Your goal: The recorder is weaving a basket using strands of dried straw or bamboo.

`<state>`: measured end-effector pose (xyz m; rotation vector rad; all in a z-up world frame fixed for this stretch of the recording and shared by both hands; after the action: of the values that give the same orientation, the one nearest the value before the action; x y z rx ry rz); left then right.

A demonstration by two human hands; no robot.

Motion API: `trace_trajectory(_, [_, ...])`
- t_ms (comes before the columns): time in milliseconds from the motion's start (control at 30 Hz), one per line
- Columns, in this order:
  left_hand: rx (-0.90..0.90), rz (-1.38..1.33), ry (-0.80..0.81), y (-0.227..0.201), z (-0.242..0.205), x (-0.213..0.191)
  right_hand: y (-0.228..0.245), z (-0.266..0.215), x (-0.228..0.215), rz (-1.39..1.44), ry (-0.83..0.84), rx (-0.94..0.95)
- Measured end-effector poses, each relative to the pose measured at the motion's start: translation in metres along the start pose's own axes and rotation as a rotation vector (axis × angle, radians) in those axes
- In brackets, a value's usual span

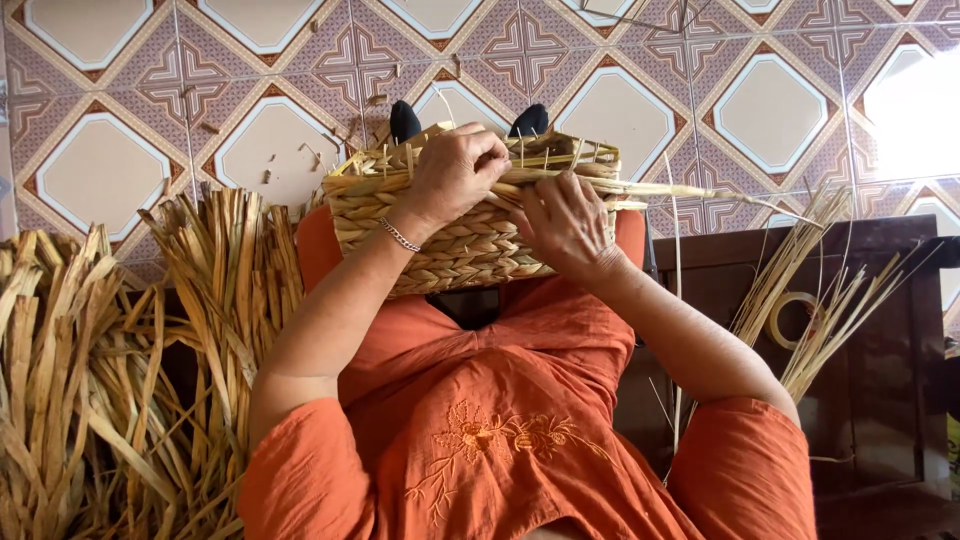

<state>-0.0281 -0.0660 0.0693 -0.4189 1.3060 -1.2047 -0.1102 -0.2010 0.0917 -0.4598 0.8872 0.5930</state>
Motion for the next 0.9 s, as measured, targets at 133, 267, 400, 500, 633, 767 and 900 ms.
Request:
trace_trajectory(133, [0.069, 0.045, 0.006, 0.012, -0.007, 0.0, -0.008, -0.003, 0.004, 0.103, -0.012, 0.035])
trace_trajectory(267, [0.015, -0.118, 0.27, 0.031, -0.018, 0.007, -0.029, -0.008, 0.03, 0.337, 0.26, 0.184])
trace_trajectory(400, [0.183, -0.186, 0.389, 0.008, -0.016, 0.004, -0.026, 0.012, 0.025, 0.17, 0.119, 0.095])
trace_trajectory(500, [-0.098, -0.051, 0.447, 0.004, -0.015, 0.007, -0.03, 0.038, 0.011, 0.34, 0.115, -0.017])
trace_trajectory(633, [-0.176, 0.186, 0.388, 0.022, -0.017, 0.033, -0.067, 0.032, 0.024, 0.749, 0.349, 0.366])
trace_trajectory(767, [0.243, 0.251, -0.004, -0.009, -0.02, 0.014, -0.075, 0.023, 0.032, 0.802, 0.291, 0.376])
trace_trajectory(900, [0.481, 0.548, -0.023, -0.035, -0.041, 0.009, -0.063, 0.031, 0.016, 0.557, 0.134, 0.323])
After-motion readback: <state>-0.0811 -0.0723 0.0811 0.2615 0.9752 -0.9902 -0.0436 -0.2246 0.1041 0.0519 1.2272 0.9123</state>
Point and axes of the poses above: each hand's wrist, its own z-axis towards the middle knuckle, its own x-axis out of the palm, y = z × x, the point moved 7 cm from there along z, towards the middle knuckle, and after that the axes turned 6 degrees about -z, right-handed, at the moved point
